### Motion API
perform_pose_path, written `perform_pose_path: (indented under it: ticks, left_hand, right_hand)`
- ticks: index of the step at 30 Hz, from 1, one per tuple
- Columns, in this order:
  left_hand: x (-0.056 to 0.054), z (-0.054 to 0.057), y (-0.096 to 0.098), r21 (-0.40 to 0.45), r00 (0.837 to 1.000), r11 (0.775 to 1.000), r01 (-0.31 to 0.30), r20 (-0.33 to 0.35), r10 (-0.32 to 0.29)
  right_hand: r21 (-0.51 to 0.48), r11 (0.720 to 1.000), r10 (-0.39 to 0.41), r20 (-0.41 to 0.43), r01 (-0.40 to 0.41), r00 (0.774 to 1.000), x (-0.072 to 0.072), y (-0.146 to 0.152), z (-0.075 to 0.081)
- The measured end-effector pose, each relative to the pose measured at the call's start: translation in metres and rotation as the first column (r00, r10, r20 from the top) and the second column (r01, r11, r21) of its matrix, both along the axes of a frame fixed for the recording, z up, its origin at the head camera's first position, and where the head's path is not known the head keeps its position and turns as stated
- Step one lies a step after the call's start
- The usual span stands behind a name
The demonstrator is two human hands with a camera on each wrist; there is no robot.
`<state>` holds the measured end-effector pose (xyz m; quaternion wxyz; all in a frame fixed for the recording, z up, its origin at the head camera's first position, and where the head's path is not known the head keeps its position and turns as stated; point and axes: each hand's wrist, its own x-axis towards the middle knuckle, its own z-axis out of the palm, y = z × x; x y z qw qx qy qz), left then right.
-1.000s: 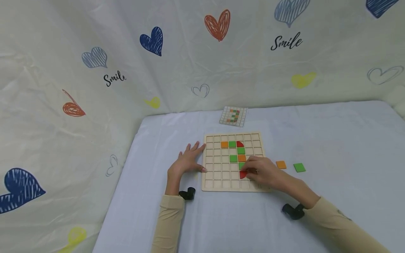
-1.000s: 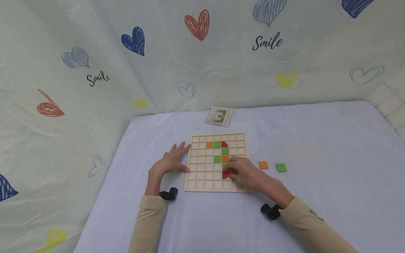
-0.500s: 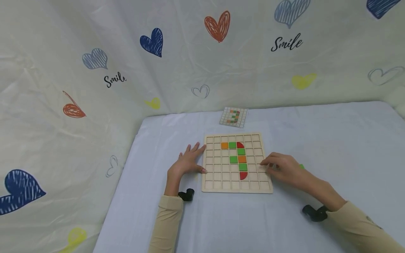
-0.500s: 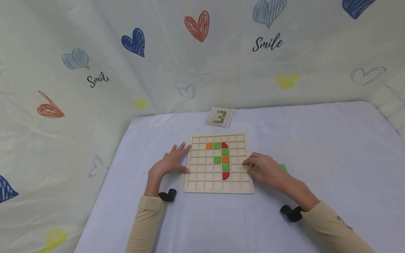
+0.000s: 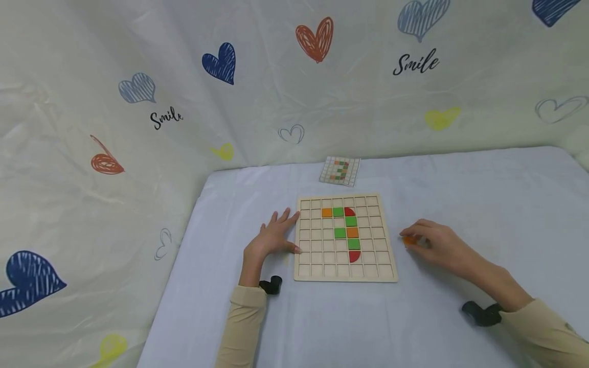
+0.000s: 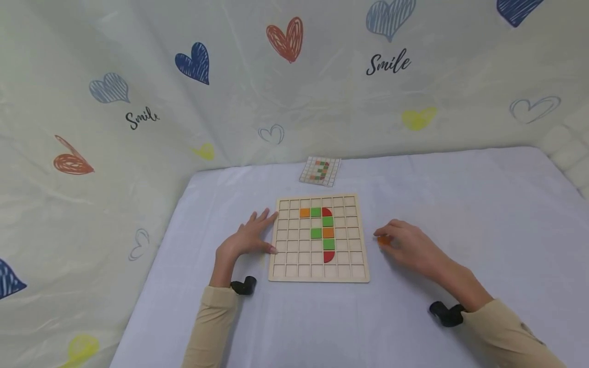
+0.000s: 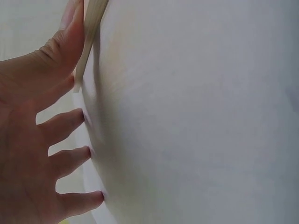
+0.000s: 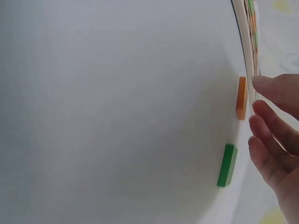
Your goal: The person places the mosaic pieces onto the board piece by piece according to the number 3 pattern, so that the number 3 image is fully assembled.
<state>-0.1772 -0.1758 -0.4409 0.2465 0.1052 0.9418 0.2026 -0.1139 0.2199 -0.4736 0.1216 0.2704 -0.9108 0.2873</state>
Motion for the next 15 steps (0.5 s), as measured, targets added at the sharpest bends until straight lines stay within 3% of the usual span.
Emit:
perform_pose_path:
  ticks: [15]
  left_hand:
    - [-0.001,0.002,0.000,0.001,1.000,1.000,0.002,-0.001,-0.002]
  right_hand:
    - [0.141,0.981,-0.144,0.092,0.130,0.985,0.013,0.034,-0.001]
